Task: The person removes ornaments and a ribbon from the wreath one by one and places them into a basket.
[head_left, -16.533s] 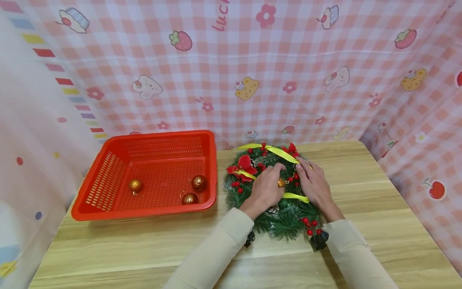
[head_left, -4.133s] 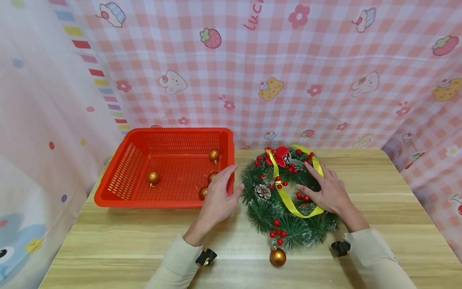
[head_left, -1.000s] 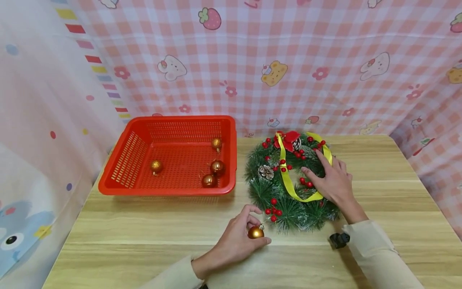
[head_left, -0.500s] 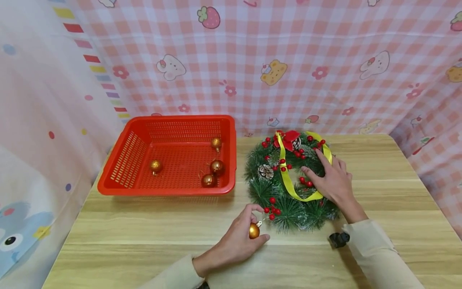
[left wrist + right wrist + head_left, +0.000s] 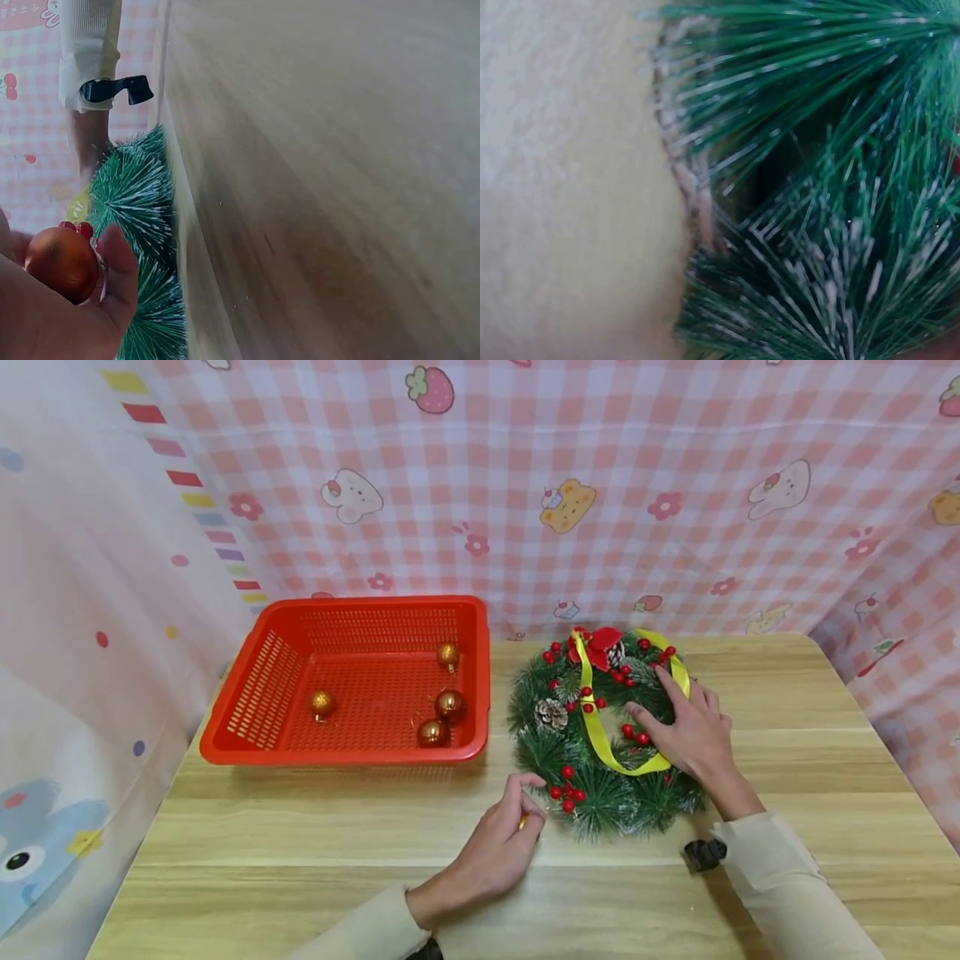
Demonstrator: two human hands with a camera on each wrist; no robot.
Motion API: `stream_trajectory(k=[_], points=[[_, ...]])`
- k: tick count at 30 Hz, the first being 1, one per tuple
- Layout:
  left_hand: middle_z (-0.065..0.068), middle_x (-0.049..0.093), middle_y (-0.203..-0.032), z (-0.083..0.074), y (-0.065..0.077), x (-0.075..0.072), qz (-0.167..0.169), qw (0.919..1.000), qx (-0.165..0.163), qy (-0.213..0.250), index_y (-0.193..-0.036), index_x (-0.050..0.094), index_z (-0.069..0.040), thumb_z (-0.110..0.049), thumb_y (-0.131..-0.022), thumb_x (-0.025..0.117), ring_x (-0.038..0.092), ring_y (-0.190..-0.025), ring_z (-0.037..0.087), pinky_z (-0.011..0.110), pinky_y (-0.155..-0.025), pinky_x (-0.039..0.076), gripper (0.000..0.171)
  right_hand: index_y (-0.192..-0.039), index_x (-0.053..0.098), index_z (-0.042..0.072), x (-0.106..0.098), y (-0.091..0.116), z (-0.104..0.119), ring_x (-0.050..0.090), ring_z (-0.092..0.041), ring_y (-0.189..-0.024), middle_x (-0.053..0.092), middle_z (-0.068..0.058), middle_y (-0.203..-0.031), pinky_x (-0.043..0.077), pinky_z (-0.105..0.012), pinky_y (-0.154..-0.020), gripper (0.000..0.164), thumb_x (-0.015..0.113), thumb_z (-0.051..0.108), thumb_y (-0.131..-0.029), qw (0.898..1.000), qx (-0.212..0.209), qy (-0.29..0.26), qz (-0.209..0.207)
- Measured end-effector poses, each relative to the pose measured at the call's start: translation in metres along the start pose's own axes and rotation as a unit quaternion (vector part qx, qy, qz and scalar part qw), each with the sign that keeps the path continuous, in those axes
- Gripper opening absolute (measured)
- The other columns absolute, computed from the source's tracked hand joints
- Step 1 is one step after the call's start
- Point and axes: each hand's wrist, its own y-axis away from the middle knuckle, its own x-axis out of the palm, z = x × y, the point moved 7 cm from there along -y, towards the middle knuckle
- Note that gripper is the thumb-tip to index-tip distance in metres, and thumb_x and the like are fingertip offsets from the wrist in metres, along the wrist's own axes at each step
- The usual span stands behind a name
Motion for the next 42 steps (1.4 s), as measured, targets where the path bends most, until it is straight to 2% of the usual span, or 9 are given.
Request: stream_trajectory(k=[8,14,23,28,32,36,42], points=[[-0.004,0.057,-0.09,0.003,-0.004,0.003,0.002,0.9999,0.002,0.014,-0.126,0.047,-0.018,-0.008,-0.092,0.06,0.054,-0.082,0.009,0.026,-0.079,0.044,0.038,-0.16,0.017,0.022,-0.001,0.0,0.001,0.018,-0.056,-0.139,0.017,-0.037,-0.155,0.025,-0.076,-0.093,0.084,0.043,0.068,-0.094,1.0,0.002,-0.001,0.005],[0.001,0.058,-0.093,0.002,-0.007,0.002,-0.015,0.9996,0.008,0.025,-0.122,0.05,-0.016,-0.003,-0.088,0.063,0.055,-0.084,0.01,0.025,-0.079,0.046,0.038,-0.16,0.018,0.022,0.0,-0.001,0.0,0.019,-0.056,-0.138,0.018,-0.038,-0.155,0.026,-0.075,-0.092,0.084,0.042,0.068,-0.094,1.0,0.002,-0.004,0.004],[0.0,0.057,-0.092,0.002,-0.007,0.0,-0.03,0.9992,0.015,0.019,-0.121,0.052,-0.015,-0.001,-0.088,0.064,0.056,-0.086,0.011,0.024,-0.08,0.047,0.039,-0.16,0.018,0.021,-0.001,-0.001,0.0,0.02,-0.055,-0.137,0.021,-0.039,-0.153,0.028,-0.073,-0.089,0.083,0.043,0.067,-0.095,1.0,0.002,-0.004,0.002],[0.0,0.062,-0.091,0.005,-0.007,0.0,-0.023,0.9991,0.002,0.037,-0.127,0.051,-0.014,-0.003,-0.09,0.064,0.058,-0.083,0.01,0.025,-0.081,0.047,0.041,-0.16,0.019,0.021,0.001,-0.001,0.0,0.02,-0.055,-0.137,0.021,-0.038,-0.153,0.028,-0.073,-0.09,0.083,0.043,0.066,-0.095,1.0,0.002,-0.003,0.005],[0.002,0.067,-0.093,0.007,-0.006,0.0,-0.002,0.9973,-0.023,0.07,-0.13,0.049,-0.013,-0.003,-0.092,0.062,0.062,-0.084,0.01,0.026,-0.081,0.049,0.042,-0.16,0.019,0.021,0.001,0.0,0.0,0.021,-0.055,-0.137,0.022,-0.038,-0.153,0.028,-0.073,-0.09,0.083,0.043,0.066,-0.095,1.0,0.001,-0.002,0.004],[0.008,0.069,-0.097,0.012,-0.007,0.003,0.024,0.988,-0.062,0.139,-0.132,0.049,-0.012,-0.002,-0.094,0.059,0.066,-0.088,0.014,0.028,-0.084,0.051,0.041,-0.16,0.019,0.021,0.0,0.0,0.0,0.021,-0.055,-0.137,0.022,-0.038,-0.152,0.028,-0.073,-0.089,0.082,0.044,0.065,-0.095,1.0,0.001,0.0,0.003],[0.017,0.068,-0.105,0.017,-0.008,0.009,0.044,0.9556,-0.123,0.264,-0.134,0.05,-0.005,-0.002,-0.096,0.053,0.068,-0.096,0.022,0.03,-0.09,0.052,0.038,-0.159,0.02,0.02,0.0,-0.001,0.0,0.021,-0.055,-0.136,0.023,-0.038,-0.152,0.028,-0.072,-0.089,0.082,0.044,0.065,-0.095,1.0,-0.001,0.0,0.001]])
